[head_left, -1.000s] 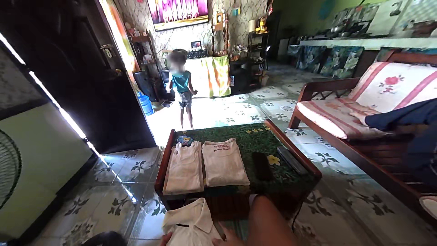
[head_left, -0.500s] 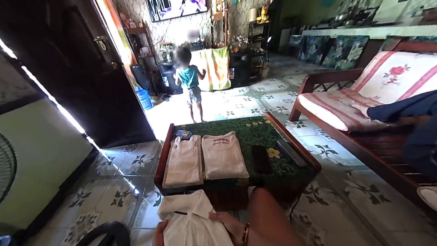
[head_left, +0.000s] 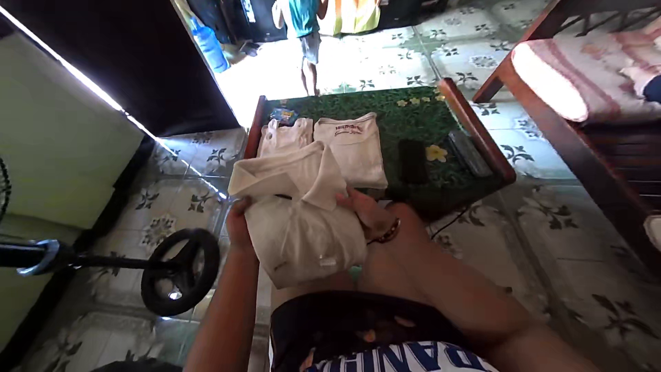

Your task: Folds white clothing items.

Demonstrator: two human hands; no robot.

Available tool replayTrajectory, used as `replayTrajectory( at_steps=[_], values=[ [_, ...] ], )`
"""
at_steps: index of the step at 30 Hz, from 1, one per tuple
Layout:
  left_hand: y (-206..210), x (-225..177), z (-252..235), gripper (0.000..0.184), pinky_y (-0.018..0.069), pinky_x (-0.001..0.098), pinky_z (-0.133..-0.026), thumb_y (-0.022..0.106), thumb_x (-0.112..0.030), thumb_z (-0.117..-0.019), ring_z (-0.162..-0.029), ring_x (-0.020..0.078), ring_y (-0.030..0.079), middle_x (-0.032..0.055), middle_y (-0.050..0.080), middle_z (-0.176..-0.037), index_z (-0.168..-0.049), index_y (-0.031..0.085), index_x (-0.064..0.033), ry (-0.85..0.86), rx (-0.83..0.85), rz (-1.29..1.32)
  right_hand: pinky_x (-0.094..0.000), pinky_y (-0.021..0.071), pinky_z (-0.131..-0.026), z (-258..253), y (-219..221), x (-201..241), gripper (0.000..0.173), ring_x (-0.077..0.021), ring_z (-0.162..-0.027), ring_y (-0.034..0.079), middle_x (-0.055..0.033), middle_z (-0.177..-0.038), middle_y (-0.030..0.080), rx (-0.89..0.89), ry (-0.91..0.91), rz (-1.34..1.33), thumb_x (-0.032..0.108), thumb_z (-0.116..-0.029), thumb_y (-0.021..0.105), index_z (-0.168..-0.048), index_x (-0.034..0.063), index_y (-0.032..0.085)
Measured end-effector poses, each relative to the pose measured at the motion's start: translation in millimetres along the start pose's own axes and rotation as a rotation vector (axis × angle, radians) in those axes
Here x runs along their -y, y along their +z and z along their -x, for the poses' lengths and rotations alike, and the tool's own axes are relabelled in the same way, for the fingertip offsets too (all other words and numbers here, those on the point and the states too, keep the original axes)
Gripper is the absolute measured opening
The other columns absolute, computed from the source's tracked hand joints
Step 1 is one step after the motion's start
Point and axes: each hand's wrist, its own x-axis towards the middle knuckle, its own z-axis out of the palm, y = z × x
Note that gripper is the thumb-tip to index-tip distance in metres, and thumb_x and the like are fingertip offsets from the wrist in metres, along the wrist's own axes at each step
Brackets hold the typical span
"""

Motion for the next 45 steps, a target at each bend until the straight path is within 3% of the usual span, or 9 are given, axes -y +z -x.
replayTrajectory(
  at_steps=[4, 7, 13, 20, 26, 30, 37, 42, 45],
  values=[
    [34, 9, -13, 0.036, 0.0613, 0.0272, -0.075, 0.024, -0.024, -0.1097, -0.085, 0.0057, 0.071, -0.0034, 0.073, -0.093, -0.116, 0.059, -0.018, -0.136, -0.021, -0.225, -0.0222, 0.0594, -0.083, -7, -29, 5, 0.036, -0.0027, -0.09, 0.07, 0.0035, -0.102, 0.071, -0.109, -0.116, 0.056, 0.012, -0.106, 0.044, -0.142, 0.0109, 0.043],
    [35, 27, -21, 0.047, 0.059, 0.0383, -0.086, 0.036, -0.03, -0.1075, -0.102, 0.016, 0.068, 0.006, 0.066, -0.119, -0.153, 0.032, -0.0182, -0.286, 0.055, -0.378, -0.0188, 0.0582, -0.085, -6, -53, 2, 0.038, 0.001, -0.092, 0.068, 0.0066, -0.105, 0.07, -0.185, -0.168, 0.072, 0.014, -0.1073, 0.04, -0.145, 0.0121, 0.039],
    [19, 39, -14, 0.079, 0.0591, 0.04, -0.09, 0.05, -0.007, -0.0958, -0.106, 0.018, 0.068, 0.0067, 0.063, -0.129, -0.161, 0.013, -0.0312, -0.184, 0.104, -0.387, -0.0197, 0.0584, -0.088, -4, -78, -7, 0.03, 0.0004, -0.095, 0.07, 0.0078, -0.104, 0.072, -0.076, -0.084, 0.053, 0.016, -0.1065, 0.04, -0.136, 0.0124, 0.044],
    [-6, 4, 10, 0.07, 0.0615, 0.0327, -0.087, 0.054, -0.015, -0.0994, -0.101, 0.0128, 0.071, 0.0107, 0.064, -0.127, -0.16, 0.02, -0.0095, -0.044, -0.054, -0.767, -0.0215, 0.0576, -0.087, -9, -27, -35, 0.037, -0.0005, -0.097, 0.067, 0.002, -0.11, 0.069, -0.031, 0.099, -0.031, 0.018, -0.1092, 0.038, -0.143, 0.0046, 0.039],
    [-107, 60, -1, 0.062, 0.0523, 0.0599, -0.096, 0.065, -0.018, -0.0996, -0.114, 0.0445, 0.064, 0.0309, 0.06, -0.132, -0.153, 0.039, -0.0008, -0.408, -0.055, -1.313, -0.0476, 0.0543, -0.092, -27, -29, -131, 0.042, -0.0274, -0.107, 0.066, -0.0184, -0.122, 0.065, -0.313, 0.474, 0.112, 0.025, -0.107, 0.053, -0.143, 0.0051, 0.049],
    [-133, 74, -8, 0.068, 0.0567, 0.0526, -0.092, 0.077, -0.011, -0.0874, -0.114, 0.0425, 0.063, 0.0331, 0.049, -0.141, -0.147, 0.047, 0.001, -0.103, -0.029, -1.366, -0.0483, 0.0538, -0.093, -29, -38, -125, 0.048, -0.0294, -0.108, 0.066, -0.0197, -0.122, 0.066, -0.32, 0.476, 0.246, 0.025, -0.1014, 0.064, -0.143, 0.0052, 0.052],
    [-131, 71, -11, 0.017, 0.0486, 0.0595, -0.101, 0.075, -0.007, -0.0852, -0.117, 0.0492, 0.058, 0.03, 0.063, -0.118, -0.099, 0.075, 0.0021, 0.4, 0.208, -1.631, -0.0537, 0.0488, -0.103, -24, -45, -142, 0.068, -0.0372, -0.124, 0.059, -0.0256, -0.139, 0.057, -0.408, 0.462, 0.245, 0.029, -0.0981, 0.069, -0.155, 0.0071, 0.039],
    [-132, 79, -15, 0.018, 0.0556, 0.0581, -0.088, 0.071, -0.005, -0.0865, -0.101, 0.0426, 0.068, 0.0209, 0.072, -0.103, -0.104, 0.076, -0.0008, 0.585, 0.339, -1.724, -0.0515, 0.0509, -0.1, -21, -42, -143, 0.066, -0.0347, -0.121, 0.062, -0.0239, -0.136, 0.059, -0.399, 0.45, 0.225, 0.03, -0.1001, 0.066, -0.156, 0.0101, 0.038],
    [-123, 74, -12, 0.017, 0.0561, 0.055, -0.09, 0.067, -0.002, -0.0884, -0.101, 0.0395, 0.069, 0.0204, 0.072, -0.103, -0.103, 0.075, 0.0001, 0.394, 0.427, -1.74, -0.0518, 0.0506, -0.101, -19, -41, -144, 0.067, -0.035, -0.122, 0.061, -0.024, -0.139, 0.058, -0.383, 0.441, 0.251, 0.03, -0.1006, 0.066, -0.157, 0.0112, 0.036]
  ],
)
